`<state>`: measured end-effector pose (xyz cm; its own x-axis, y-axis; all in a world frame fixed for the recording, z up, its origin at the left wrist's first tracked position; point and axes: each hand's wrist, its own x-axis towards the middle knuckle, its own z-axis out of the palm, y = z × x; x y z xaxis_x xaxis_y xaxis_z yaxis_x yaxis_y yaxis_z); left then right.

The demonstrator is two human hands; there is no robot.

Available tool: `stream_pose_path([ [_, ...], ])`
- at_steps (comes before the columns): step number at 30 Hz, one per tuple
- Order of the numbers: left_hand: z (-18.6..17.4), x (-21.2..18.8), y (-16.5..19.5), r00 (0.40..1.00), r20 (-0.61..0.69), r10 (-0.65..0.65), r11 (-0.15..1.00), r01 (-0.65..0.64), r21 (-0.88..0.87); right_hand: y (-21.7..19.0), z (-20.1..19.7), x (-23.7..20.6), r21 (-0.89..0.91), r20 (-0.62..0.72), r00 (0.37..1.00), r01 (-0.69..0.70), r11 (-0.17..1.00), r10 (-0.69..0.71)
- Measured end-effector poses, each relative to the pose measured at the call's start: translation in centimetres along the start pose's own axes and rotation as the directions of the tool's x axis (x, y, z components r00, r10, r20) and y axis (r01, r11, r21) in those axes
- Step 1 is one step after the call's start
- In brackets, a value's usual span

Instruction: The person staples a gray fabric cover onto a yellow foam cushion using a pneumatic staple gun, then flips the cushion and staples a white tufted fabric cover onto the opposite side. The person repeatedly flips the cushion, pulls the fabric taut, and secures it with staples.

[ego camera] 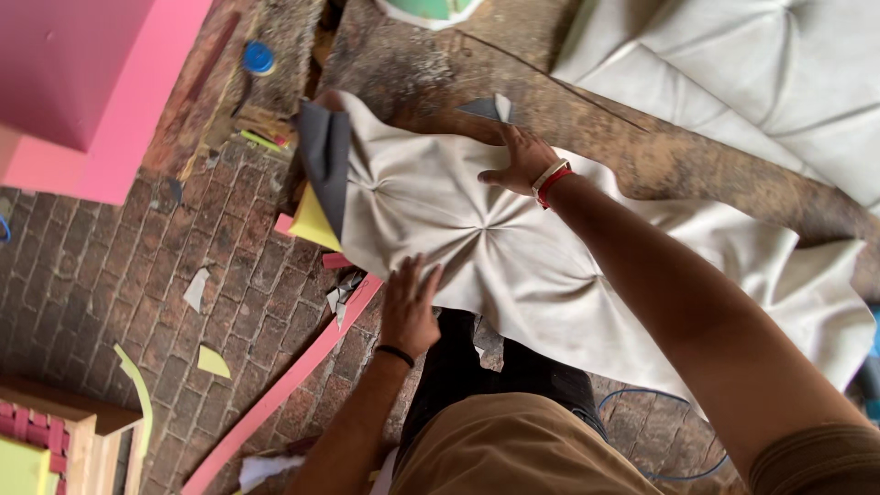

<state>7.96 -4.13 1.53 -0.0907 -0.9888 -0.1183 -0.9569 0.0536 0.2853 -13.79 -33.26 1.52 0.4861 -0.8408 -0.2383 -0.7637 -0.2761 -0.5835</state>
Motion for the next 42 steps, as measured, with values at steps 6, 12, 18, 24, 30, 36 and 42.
stream_pose_path([
  [6,-0.6,3.9,-7.9,0.972,-0.148,0.182,0.979,-0.165,0.117,-8.2,0.8,6.7,-0.066,0.205,0.974,-0.086,0.994,0.098],
  [12,-2.2,7.0,-6.4,0.978,0.196,0.067,0.966,-0.014,-0.26,-10.1,2.6,10.8,-0.128,0.271,0.963,0.019,0.992,0.017],
  [18,-3.2,5.1,-6.2,0.843,-0.301,0.445,0.895,-0.407,0.185,-9.8,3.0,11.9,-0.228,0.132,0.99,0.077,0.971,-0.047],
  [24,-1.1,5.5,-5.9,0.931,-0.23,0.283,0.946,-0.311,-0.096,-9.5,2.4,12.6,-0.06,0.262,0.965,0.008,0.998,0.008],
  [30,-3.2,8.3,-3.5,0.964,-0.202,0.175,0.937,-0.226,-0.267,-8.4,5.4,11.1,-0.339,-0.099,0.963,0.205,0.918,-0.252],
  [36,-4.9,6.0,-3.4,0.987,0.033,0.157,0.943,-0.14,-0.302,-7.3,4.6,13.4,-0.506,-0.073,0.946,0.237,0.829,-0.315],
  [42,-2.9,4.9,-3.6,1.0,-0.029,-0.01,0.945,0.0,-0.327,-8.3,3.9,13.9,-0.482,0.067,0.985,0.17,0.859,-0.158],
])
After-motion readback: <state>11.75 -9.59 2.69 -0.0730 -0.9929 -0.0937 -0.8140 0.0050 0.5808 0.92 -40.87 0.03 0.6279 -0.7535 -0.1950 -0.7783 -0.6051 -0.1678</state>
